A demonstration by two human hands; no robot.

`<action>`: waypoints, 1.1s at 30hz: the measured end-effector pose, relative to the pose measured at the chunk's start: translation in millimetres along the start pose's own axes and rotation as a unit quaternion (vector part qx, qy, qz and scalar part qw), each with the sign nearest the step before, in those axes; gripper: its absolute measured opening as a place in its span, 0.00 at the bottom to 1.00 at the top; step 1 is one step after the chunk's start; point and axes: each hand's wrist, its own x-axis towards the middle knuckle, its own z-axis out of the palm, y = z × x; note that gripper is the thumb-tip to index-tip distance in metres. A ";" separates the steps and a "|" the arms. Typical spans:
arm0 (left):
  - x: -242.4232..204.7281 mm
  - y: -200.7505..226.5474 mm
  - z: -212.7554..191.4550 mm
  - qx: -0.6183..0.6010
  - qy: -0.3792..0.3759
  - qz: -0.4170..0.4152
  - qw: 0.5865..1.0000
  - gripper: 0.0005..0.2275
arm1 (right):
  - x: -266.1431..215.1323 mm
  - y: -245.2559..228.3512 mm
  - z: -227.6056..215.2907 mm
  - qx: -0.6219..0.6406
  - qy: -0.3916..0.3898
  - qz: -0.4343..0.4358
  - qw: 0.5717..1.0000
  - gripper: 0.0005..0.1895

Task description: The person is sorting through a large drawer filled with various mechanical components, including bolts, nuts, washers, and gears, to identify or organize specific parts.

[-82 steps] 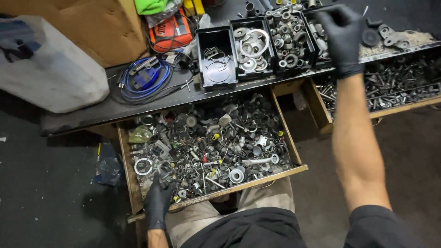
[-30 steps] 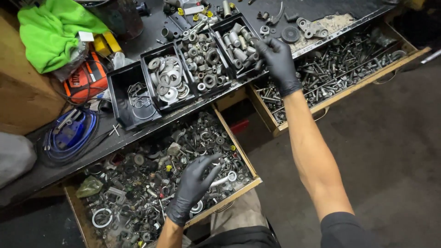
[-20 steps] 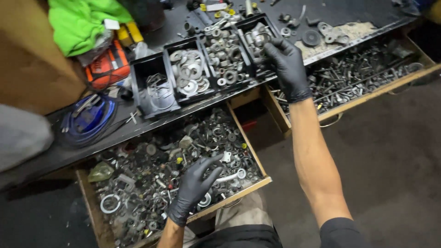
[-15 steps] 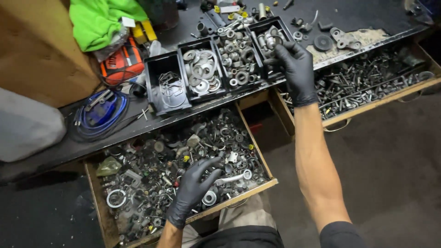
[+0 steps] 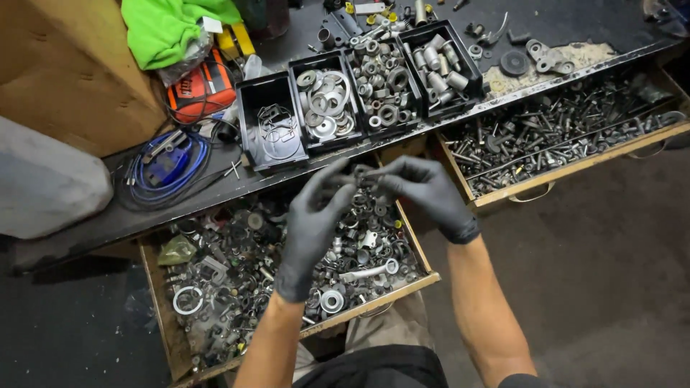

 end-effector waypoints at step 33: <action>283.1 -50.0 176.3 0.679 0.036 0.344 0.648 0.14 | 9.9 82.3 -159.9 0.247 0.242 -0.029 0.938 0.09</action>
